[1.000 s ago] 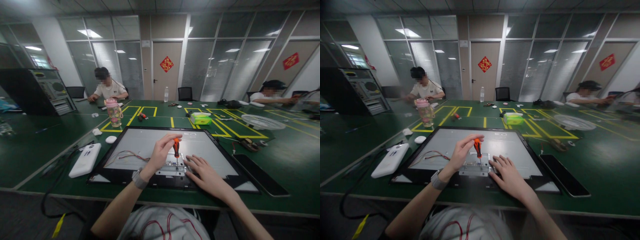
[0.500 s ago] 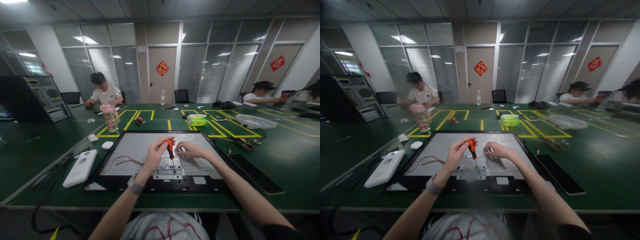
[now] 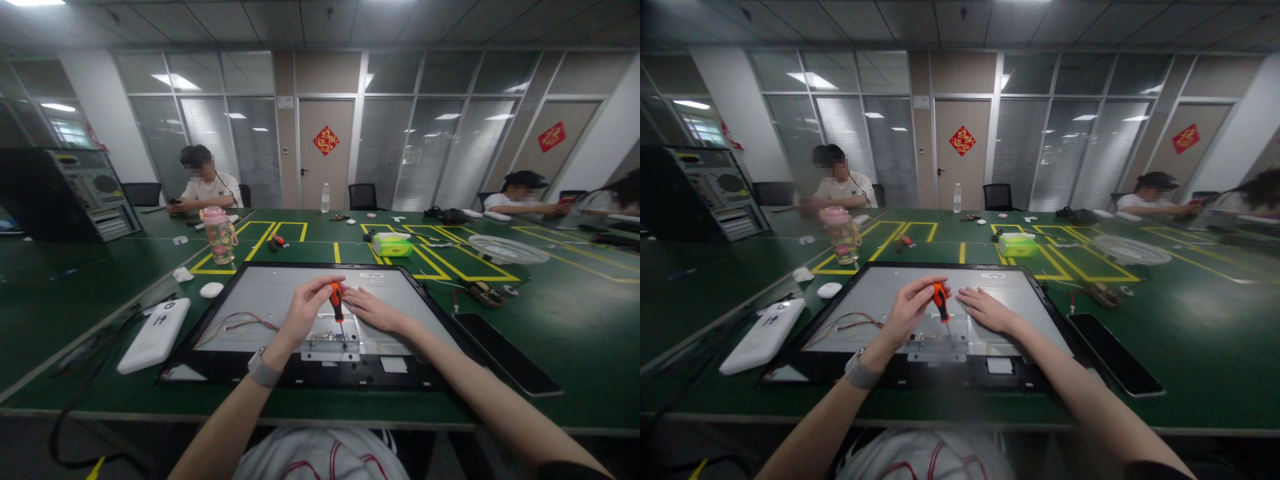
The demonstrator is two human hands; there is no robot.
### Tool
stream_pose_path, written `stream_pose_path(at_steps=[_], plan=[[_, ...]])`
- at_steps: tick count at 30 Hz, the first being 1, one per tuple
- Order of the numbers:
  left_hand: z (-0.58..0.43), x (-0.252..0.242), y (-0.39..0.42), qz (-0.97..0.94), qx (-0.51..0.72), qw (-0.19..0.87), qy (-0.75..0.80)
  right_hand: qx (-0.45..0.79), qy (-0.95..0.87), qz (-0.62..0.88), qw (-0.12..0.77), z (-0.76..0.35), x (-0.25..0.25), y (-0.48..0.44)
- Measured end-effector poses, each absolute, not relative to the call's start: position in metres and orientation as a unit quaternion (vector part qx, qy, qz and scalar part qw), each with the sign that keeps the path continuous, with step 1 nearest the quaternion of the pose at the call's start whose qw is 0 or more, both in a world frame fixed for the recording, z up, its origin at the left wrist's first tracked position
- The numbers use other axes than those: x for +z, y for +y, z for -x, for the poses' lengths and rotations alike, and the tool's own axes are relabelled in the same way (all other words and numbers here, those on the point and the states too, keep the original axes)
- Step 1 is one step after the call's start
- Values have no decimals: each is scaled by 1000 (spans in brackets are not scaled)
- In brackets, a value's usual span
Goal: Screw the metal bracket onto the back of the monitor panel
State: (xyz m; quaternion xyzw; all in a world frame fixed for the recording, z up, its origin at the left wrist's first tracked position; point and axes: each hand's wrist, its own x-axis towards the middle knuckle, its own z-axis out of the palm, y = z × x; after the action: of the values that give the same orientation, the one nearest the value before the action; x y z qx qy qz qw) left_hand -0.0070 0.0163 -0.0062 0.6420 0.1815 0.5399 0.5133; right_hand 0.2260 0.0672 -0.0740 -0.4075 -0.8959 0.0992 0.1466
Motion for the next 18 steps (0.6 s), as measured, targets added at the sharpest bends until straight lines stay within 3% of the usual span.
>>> stream_pose_path(at_steps=[4,11,18], plan=[[7,-6,19,-638,569,481,197,121,-905,384,138,-230,-79,74],[8,-3,17,-639,535,519,191,113,-910,377,129,-226,-76,74],[3,7,6,-717,566,337,228,61,-913,375,147,-214,-74,80]])
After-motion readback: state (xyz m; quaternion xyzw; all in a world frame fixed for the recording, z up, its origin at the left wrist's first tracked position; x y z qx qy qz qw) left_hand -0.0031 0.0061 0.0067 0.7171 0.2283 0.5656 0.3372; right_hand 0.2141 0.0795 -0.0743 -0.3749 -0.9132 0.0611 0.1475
